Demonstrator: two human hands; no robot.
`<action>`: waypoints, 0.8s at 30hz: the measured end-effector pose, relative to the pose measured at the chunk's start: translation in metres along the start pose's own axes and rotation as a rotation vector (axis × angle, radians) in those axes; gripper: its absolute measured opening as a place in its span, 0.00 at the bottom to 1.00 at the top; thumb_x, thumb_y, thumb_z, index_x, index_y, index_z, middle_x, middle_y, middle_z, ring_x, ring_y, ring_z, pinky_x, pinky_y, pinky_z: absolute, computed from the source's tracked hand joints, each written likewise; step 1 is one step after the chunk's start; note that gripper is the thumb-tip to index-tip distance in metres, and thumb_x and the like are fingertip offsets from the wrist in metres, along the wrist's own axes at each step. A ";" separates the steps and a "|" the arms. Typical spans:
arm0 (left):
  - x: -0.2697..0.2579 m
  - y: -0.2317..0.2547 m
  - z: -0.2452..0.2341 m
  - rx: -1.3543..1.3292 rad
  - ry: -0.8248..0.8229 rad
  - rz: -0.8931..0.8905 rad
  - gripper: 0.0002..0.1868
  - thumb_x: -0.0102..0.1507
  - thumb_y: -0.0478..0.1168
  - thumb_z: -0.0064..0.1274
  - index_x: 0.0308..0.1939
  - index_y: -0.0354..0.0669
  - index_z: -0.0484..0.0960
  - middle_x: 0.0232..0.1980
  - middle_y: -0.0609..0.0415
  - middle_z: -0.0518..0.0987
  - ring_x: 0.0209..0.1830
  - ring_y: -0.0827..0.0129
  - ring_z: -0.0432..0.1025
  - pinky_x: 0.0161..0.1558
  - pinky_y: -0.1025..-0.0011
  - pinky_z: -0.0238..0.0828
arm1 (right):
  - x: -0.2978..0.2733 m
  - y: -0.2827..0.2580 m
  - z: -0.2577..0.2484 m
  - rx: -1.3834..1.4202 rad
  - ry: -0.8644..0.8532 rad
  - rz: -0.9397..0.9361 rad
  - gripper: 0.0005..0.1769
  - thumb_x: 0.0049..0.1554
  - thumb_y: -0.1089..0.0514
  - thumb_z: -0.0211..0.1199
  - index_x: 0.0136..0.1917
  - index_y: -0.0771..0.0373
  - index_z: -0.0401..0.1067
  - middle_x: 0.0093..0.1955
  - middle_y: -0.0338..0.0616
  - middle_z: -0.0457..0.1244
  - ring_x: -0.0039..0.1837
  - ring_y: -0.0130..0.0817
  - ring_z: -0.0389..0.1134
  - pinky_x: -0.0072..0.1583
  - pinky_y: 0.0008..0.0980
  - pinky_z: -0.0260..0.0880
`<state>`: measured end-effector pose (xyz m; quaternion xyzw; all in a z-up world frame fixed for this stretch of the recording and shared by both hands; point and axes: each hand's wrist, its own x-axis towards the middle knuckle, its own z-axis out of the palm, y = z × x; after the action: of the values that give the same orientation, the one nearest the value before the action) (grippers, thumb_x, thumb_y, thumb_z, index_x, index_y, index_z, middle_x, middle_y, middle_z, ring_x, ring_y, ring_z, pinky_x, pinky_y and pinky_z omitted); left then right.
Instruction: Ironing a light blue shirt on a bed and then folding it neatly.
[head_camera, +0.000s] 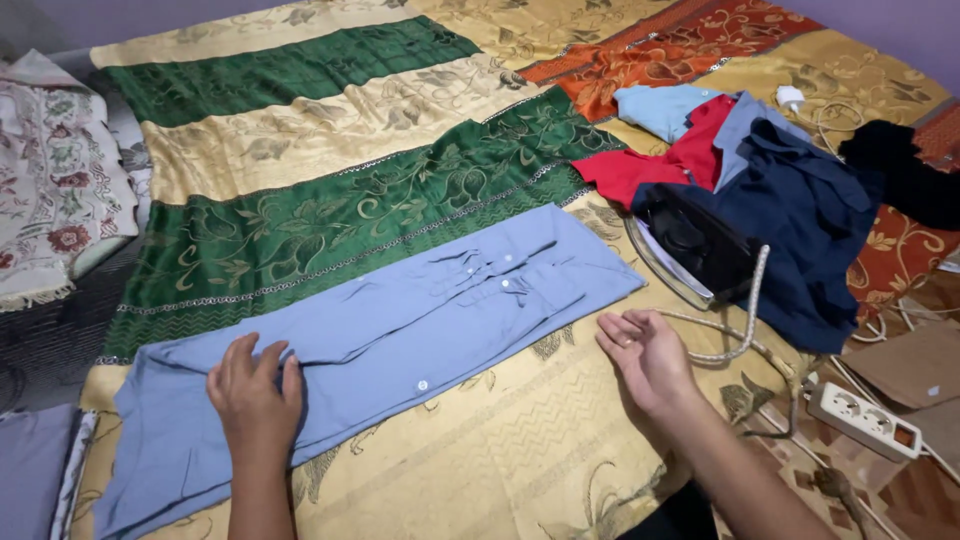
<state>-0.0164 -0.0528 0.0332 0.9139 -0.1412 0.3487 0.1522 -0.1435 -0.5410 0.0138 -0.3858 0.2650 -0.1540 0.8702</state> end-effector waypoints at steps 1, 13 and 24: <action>0.000 0.001 0.000 -0.002 0.000 0.000 0.14 0.64 0.43 0.57 0.52 0.46 0.85 0.67 0.46 0.74 0.74 0.55 0.65 0.72 0.50 0.54 | 0.006 0.003 -0.003 -0.001 0.001 -0.001 0.20 0.65 0.54 0.44 0.61 0.74 0.57 0.76 0.72 0.52 0.80 0.59 0.53 0.78 0.57 0.54; -0.001 0.034 -0.005 -0.028 -0.006 0.085 0.14 0.62 0.42 0.57 0.51 0.45 0.84 0.66 0.43 0.75 0.72 0.51 0.66 0.71 0.50 0.55 | 0.002 -0.016 0.002 0.217 0.052 0.068 0.28 0.65 0.48 0.40 0.66 0.74 0.52 0.75 0.66 0.52 0.76 0.66 0.55 0.73 0.66 0.54; 0.046 0.234 -0.027 -0.471 -0.531 0.159 0.34 0.60 0.48 0.58 0.68 0.38 0.70 0.73 0.37 0.64 0.72 0.42 0.56 0.70 0.51 0.50 | 0.159 0.019 -0.104 0.296 -0.307 0.058 0.12 0.70 0.54 0.58 0.45 0.58 0.63 0.43 0.42 0.58 0.57 0.45 0.63 0.67 0.54 0.68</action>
<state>-0.0853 -0.2632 0.1257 0.8987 -0.3229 0.0678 0.2890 -0.0738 -0.6644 -0.1135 -0.2651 0.1146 -0.1057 0.9516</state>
